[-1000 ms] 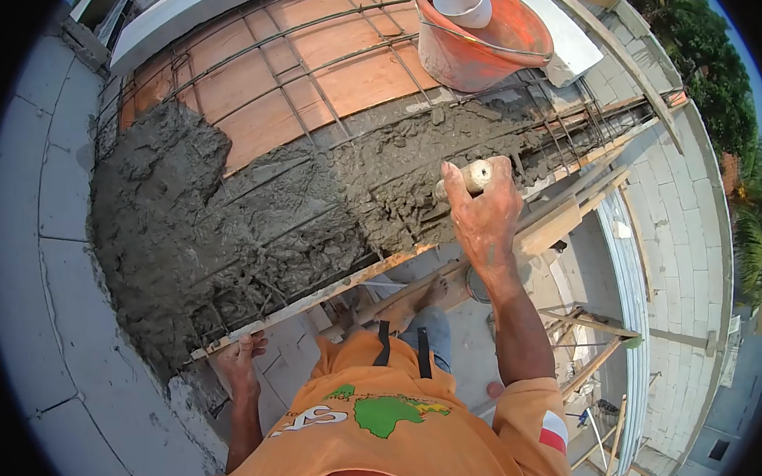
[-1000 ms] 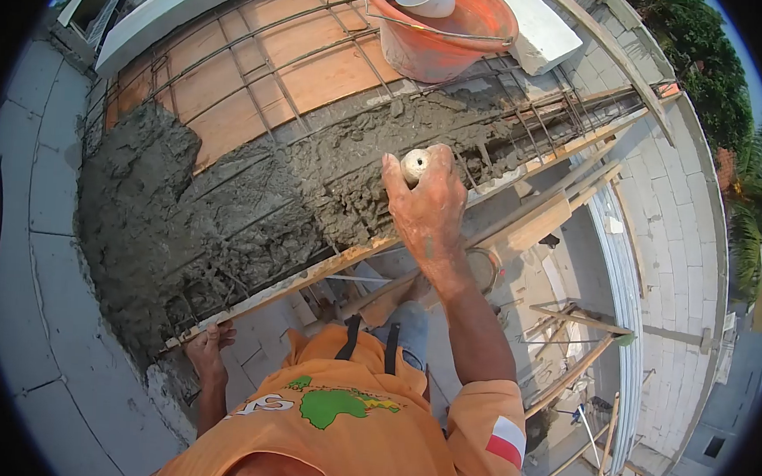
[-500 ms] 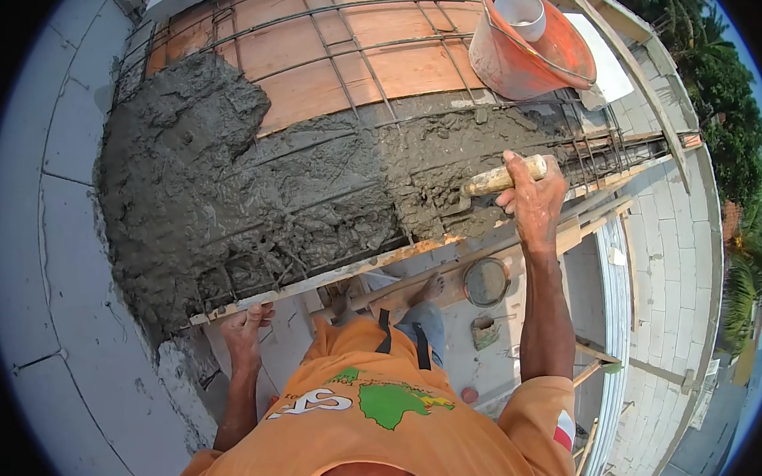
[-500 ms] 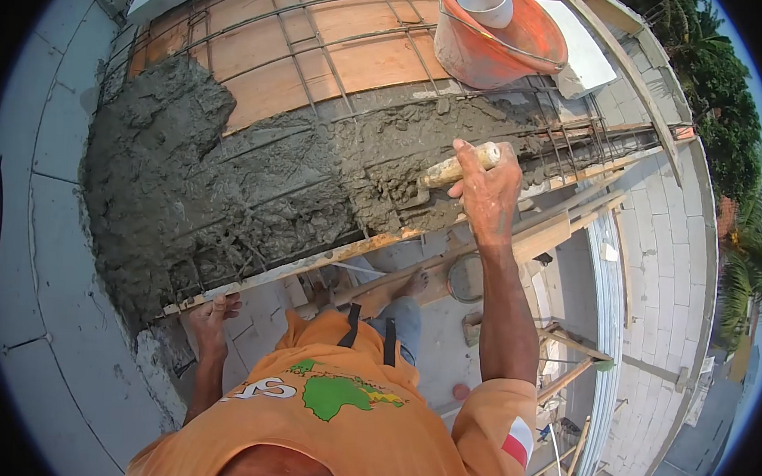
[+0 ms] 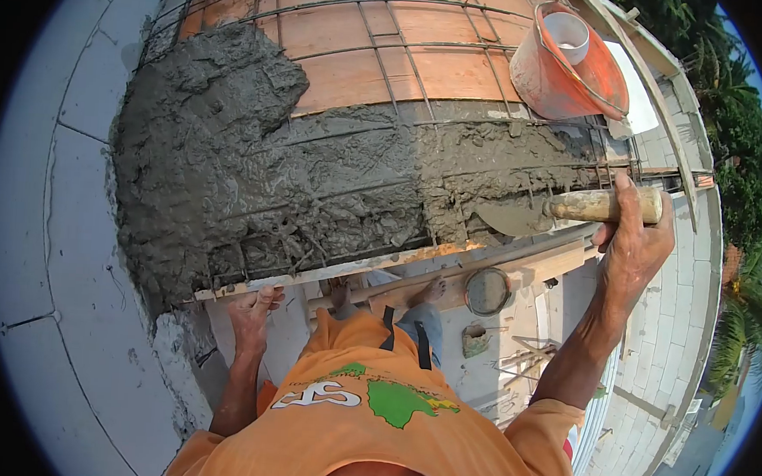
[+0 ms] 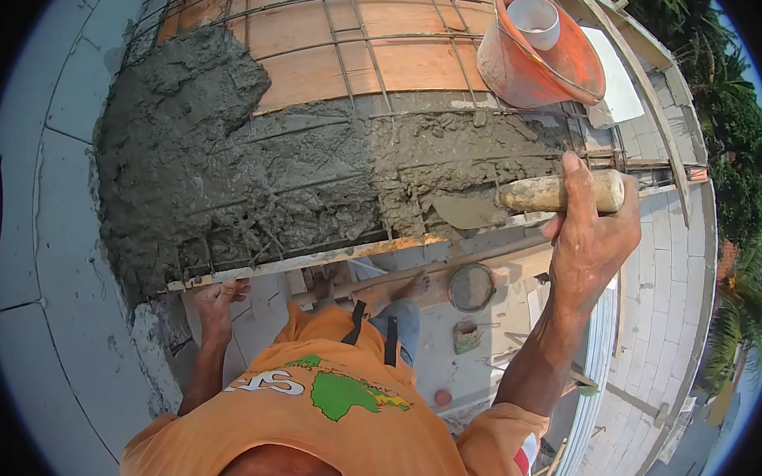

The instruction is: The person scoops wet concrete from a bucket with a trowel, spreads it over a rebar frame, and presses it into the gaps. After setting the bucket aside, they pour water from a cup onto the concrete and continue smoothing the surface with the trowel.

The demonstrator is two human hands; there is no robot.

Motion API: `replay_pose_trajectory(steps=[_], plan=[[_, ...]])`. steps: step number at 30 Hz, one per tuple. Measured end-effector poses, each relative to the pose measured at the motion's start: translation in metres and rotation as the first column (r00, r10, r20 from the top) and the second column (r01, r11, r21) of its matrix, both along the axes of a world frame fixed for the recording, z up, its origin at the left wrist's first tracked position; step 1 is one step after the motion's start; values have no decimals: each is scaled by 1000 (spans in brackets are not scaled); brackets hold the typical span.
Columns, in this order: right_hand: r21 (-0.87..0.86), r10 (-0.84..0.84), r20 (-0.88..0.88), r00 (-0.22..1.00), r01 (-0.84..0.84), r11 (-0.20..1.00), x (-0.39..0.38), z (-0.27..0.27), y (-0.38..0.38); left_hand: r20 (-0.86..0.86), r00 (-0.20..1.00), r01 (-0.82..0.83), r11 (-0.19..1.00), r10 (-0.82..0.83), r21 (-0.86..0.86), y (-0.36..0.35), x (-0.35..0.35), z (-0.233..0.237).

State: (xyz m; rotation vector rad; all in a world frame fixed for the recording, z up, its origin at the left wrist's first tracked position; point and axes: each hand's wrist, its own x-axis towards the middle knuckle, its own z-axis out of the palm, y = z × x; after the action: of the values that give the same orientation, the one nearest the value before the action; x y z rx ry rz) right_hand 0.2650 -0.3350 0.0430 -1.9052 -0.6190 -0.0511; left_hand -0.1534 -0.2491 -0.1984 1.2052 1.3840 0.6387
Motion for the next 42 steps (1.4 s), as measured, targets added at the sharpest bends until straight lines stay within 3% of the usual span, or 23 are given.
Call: replay_pose_trajectory(steps=[2,4,7,9,11,17,18,19,21,23,25,27,30,32,35,37,40,42], plan=[[33,11,3,1000,-11,999,-17,16,-1,53,998,-18,1000,17,7,-1,0,-1],[124,160,-45,986,-153,980,-35,18,5,45,999,-24,1000,23,9,-1,0,-2],[62,188,-132,973,-181,981,-67,13,22,40,999,-19,1000,18,11,-2,2,2],[-24,319,96,943,-318,948,-77,-40,46,42,999,-14,1000,14,17,-1,4,3],[-109,327,109,939,-316,942,-89,-80,68,75,997,-23,1000,24,-6,-1,2,2],[-106,392,37,919,-386,916,-99,-37,69,103,995,-1,1000,3,-19,1,-1,-1],[14,385,2,923,-385,923,-103,-18,66,109,994,12,1000,-10,-21,1,-1,-1],[8,367,7,930,-367,930,-104,-20,65,108,994,-11,1000,12,-10,1,0,-1],[-213,412,245,877,-366,906,-114,-33,70,118,993,8,1000,-9,7,1,2,1],[-154,398,354,846,-368,917,-111,-102,84,96,995,-10,1000,9,11,0,1,-1],[-221,449,375,811,-393,893,-123,-91,92,113,994,-1,1000,1,-2,1,0,-7],[-182,475,295,829,-440,880,-128,-67,94,123,992,36,999,-37,13,1,0,-5],[-78,400,381,834,-402,912,-132,-28,80,113,994,-1,1000,0,10,0,4,-5],[-113,421,358,834,-409,906,-123,-91,89,91,996,-17,1000,15,17,-1,4,-4],[-145,472,272,839,-449,882,-108,-93,85,78,997,-21,1000,20,13,-1,5,-3],[15,413,366,834,-449,893,-110,-62,65,60,998,-1,1000,-1,28,-1,7,-1],[197,314,255,915,-367,909,-83,-9,24,67,997,-29,999,27,29,-3,8,1],[224,223,320,921,-302,927,-55,4,-9,19,999,-30,999,29,33,-3,7,-2]])
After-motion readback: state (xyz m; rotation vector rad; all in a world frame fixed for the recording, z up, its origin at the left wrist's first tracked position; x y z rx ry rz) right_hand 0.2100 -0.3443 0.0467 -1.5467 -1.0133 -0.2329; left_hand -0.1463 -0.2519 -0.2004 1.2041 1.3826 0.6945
